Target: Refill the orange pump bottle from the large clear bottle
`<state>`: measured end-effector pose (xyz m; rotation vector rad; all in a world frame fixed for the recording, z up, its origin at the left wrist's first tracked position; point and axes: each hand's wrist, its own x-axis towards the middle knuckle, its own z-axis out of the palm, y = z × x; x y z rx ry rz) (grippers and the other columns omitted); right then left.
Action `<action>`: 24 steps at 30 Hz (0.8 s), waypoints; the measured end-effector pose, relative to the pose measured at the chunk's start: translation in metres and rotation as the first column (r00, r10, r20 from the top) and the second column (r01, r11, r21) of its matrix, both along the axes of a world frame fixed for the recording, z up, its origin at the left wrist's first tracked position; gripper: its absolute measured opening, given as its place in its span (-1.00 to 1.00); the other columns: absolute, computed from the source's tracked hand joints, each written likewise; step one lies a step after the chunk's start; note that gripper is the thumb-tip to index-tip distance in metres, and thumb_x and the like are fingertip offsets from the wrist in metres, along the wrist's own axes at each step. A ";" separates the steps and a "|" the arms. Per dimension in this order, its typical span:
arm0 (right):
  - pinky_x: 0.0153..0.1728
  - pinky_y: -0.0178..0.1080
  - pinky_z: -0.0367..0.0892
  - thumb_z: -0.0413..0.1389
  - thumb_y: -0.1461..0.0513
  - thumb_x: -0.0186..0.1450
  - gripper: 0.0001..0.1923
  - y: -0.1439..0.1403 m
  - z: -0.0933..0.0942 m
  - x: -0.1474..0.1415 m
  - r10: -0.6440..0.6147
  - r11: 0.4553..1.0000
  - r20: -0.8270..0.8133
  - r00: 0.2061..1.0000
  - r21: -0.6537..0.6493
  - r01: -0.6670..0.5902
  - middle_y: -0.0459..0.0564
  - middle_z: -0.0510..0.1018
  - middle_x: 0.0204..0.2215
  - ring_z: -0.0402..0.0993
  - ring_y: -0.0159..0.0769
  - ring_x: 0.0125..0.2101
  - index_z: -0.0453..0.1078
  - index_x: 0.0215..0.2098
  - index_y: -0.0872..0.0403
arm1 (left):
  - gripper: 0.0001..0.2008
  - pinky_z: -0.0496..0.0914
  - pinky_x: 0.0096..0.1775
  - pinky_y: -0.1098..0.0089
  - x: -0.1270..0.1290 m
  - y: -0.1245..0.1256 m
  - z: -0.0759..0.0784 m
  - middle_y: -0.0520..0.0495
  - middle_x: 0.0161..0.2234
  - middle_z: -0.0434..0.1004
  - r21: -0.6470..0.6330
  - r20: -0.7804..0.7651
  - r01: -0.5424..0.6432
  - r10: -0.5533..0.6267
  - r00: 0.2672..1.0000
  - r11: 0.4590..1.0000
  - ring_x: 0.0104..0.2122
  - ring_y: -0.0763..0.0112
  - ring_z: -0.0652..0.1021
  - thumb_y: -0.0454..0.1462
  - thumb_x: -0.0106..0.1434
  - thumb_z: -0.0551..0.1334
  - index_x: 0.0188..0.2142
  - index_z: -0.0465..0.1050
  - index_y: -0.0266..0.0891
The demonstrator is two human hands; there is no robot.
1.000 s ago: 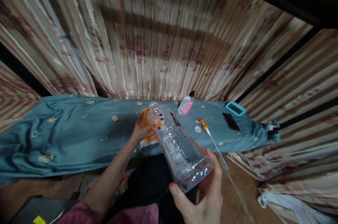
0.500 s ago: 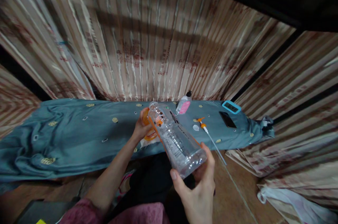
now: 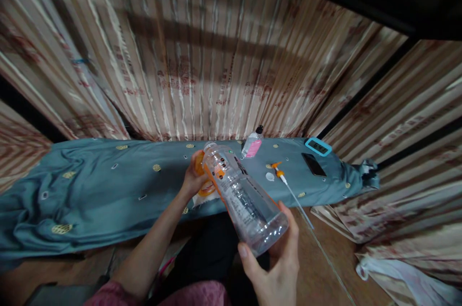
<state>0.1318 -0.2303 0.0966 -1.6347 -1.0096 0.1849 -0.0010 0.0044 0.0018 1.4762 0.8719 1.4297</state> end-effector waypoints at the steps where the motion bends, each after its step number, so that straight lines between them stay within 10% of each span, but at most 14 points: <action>1: -0.08 -0.11 0.39 0.30 -0.08 0.04 -0.10 0.000 0.003 -0.002 -0.014 1.000 -0.010 1.000 -0.005 0.014 0.20 0.36 0.16 0.37 0.01 0.09 0.17 0.24 0.08 | -0.34 0.42 0.08 0.18 0.000 0.000 0.000 -0.09 0.01 0.47 -0.002 0.007 -0.003 0.003 1.000 1.000 0.00 0.18 0.53 -0.22 0.01 0.41 0.09 0.23 -0.13; 15: -0.19 -0.23 0.40 0.24 -0.04 0.16 -0.15 -0.006 -0.011 0.021 0.050 0.999 0.322 0.945 -0.005 -0.051 0.13 0.29 0.21 0.11 0.07 0.27 0.09 0.32 0.02 | -0.32 0.46 0.04 0.18 -0.002 -0.007 0.002 -0.09 0.01 0.49 -0.011 0.059 0.051 -0.050 0.997 0.999 -0.02 0.22 0.56 -0.21 0.00 0.43 0.09 0.22 -0.11; 24: -0.26 -0.19 0.45 0.19 -0.21 0.11 -0.02 -0.002 0.011 -0.011 -0.082 0.996 0.062 0.995 -0.031 0.084 0.23 0.31 0.15 0.11 0.18 0.25 0.12 0.29 0.17 | -0.33 0.46 0.06 0.19 -0.001 -0.008 0.002 -0.12 0.03 0.49 -0.025 0.054 0.049 -0.048 0.997 0.998 0.02 0.19 0.55 -0.23 0.02 0.42 0.10 0.21 -0.12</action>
